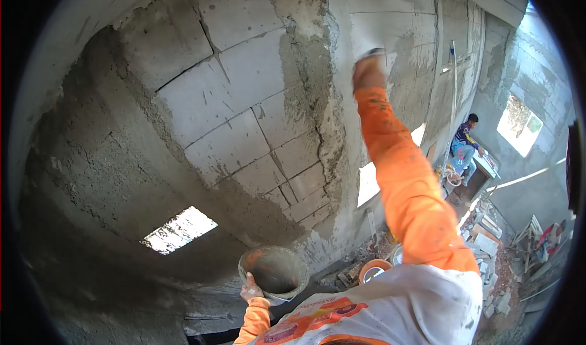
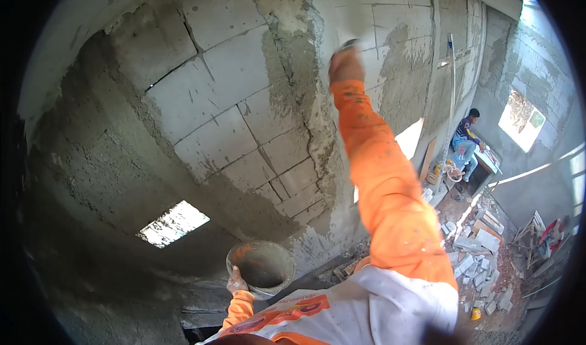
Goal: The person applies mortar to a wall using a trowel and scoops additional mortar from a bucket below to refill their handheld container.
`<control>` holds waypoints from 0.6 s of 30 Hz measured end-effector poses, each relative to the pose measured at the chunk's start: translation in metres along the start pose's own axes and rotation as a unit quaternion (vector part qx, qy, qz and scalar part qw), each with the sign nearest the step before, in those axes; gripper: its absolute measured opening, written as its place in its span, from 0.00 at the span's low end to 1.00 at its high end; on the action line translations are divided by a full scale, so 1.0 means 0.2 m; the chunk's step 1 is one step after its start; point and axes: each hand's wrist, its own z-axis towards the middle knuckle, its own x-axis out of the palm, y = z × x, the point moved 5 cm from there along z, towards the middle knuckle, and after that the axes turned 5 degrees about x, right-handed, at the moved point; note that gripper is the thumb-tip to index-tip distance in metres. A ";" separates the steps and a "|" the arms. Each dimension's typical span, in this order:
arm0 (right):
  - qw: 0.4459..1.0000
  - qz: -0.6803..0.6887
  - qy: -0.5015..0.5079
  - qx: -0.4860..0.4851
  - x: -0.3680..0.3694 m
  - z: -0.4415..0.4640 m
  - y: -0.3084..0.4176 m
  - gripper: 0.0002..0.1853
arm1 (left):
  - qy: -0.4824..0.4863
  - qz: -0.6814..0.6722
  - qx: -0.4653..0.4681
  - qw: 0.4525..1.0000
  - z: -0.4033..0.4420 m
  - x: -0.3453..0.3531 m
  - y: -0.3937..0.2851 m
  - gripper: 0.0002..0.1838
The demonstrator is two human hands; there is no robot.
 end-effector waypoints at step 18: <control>0.702 -0.249 0.583 -0.324 0.64 -1.75 -0.83 0.13 | 0.284 0.109 0.354 0.884 -0.11 0.67 -0.94 0.28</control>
